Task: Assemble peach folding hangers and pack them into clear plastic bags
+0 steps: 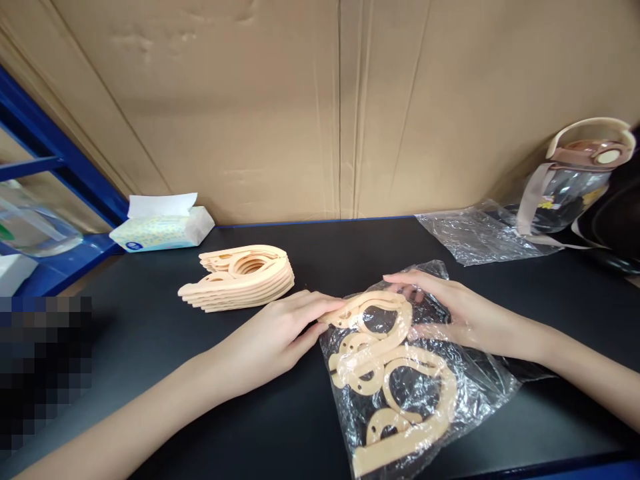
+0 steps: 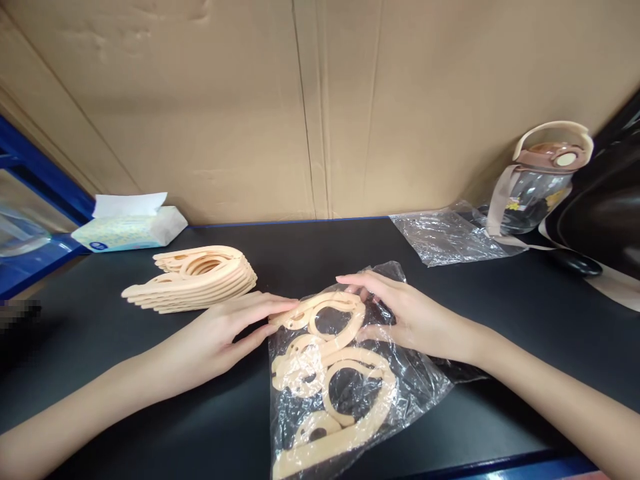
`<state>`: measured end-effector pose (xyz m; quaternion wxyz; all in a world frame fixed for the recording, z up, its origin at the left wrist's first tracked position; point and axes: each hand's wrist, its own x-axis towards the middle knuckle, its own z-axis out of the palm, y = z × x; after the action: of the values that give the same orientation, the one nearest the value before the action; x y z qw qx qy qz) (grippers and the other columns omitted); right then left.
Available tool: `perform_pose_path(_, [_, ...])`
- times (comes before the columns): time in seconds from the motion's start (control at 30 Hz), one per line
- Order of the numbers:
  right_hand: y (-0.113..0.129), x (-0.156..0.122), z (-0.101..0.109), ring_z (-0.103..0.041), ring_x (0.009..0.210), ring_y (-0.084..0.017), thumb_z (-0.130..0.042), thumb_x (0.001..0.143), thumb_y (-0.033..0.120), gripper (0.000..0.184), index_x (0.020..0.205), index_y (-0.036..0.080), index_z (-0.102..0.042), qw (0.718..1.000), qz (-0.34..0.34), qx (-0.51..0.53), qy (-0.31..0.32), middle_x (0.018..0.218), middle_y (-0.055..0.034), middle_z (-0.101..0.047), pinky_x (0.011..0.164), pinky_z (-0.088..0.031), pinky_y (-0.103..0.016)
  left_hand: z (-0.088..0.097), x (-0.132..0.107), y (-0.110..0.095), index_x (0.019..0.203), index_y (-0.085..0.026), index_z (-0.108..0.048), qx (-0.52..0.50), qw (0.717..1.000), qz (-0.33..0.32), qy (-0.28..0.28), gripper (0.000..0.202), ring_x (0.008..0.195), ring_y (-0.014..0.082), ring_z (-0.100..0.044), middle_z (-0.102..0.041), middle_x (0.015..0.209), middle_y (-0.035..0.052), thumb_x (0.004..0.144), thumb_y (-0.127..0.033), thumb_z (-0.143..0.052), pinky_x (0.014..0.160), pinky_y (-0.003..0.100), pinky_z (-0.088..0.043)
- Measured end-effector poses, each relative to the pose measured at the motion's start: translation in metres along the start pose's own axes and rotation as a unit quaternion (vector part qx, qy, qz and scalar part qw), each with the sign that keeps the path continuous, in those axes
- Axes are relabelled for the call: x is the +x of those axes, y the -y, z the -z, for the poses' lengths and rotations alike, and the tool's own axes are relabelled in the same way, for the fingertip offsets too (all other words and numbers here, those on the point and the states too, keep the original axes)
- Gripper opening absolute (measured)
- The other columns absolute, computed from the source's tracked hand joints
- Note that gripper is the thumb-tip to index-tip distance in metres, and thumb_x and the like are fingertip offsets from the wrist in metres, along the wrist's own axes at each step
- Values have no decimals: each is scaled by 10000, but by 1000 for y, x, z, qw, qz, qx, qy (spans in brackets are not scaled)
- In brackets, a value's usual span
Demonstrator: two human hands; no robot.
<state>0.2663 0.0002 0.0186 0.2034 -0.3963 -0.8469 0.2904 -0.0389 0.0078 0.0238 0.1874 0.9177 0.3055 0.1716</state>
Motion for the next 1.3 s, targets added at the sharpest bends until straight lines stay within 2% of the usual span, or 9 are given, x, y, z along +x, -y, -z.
perform_pose_path(0.23, [-2,-1,-1,-566,1043,-186,-668,863,435,651,1431,330,-367,1000,1,6,6,1214,-35,-578,912,-483,-378,0,-2,-1,1359,-261,-488,13,1000,-1,-7,379,1098,146,-613,-637,1247,25,1008,-147,-398,939,286,-502])
perform_pose_path(0.4, [-4,0,-4,-567,1038,-183,-663,865,439,643,1427,334,-368,1000,12,0,-7,1196,-27,-589,923,-483,-372,-2,-3,1,1415,-245,-395,46,999,-10,17,576,1260,171,-509,-529,1402,39,894,0,-377,1071,335,-426])
perform_pose_path(0.6, [-7,0,-6,-573,1021,-193,-657,864,452,651,1434,329,-370,999,15,-15,-24,1171,-33,-597,908,-491,-373,-7,-2,5,1405,-226,-405,92,996,-7,-11,439,1231,173,-524,-535,1397,49,989,-96,-353,1035,328,-446])
perform_pose_path(0.77, [-9,0,-7,-585,1011,-195,-634,879,453,605,1421,314,-404,999,14,-31,-39,1157,-39,-610,898,-500,-367,-7,1,7,1348,-208,-468,123,992,-1,-18,396,1156,167,-566,-586,1331,41,990,-81,-353,974,312,-473])
perform_pose_path(0.93, [-12,0,-9,-596,960,-168,-629,885,458,564,1393,328,-423,998,9,-38,-53,1162,-21,-613,843,-512,-327,-6,2,4,1346,-172,-488,221,975,-11,-18,489,1088,210,-597,-595,1329,63,912,23,-373,936,362,-485])
perform_pose_path(1.1, [-12,2,-10,-605,908,-157,-641,869,484,552,1361,326,-448,997,-11,-39,-60,1136,-9,-628,792,-519,-311,-5,1,2,1374,-157,-485,292,956,-29,-12,618,1060,220,-615,-589,1341,67,830,103,-349,905,355,-489])
perform_pose_path(1.23, [-7,5,-9,-610,866,-156,-647,860,488,548,1340,290,-474,996,-16,-51,-67,1099,-13,-647,772,-523,-312,-2,2,3,1357,-127,-518,344,938,-47,-13,558,1037,232,-633,-636,1271,81,866,77,-350,896,367,-484])
perform_pose_path(1.3, [-4,5,-9,-611,863,-156,-631,873,482,543,1352,286,-465,997,-4,-52,-60,1104,-15,-653,771,-524,-313,-1,2,5,1320,-104,-557,376,924,-59,-23,507,1092,253,-621,-656,1232,98,891,58,-342,923,383,-467])
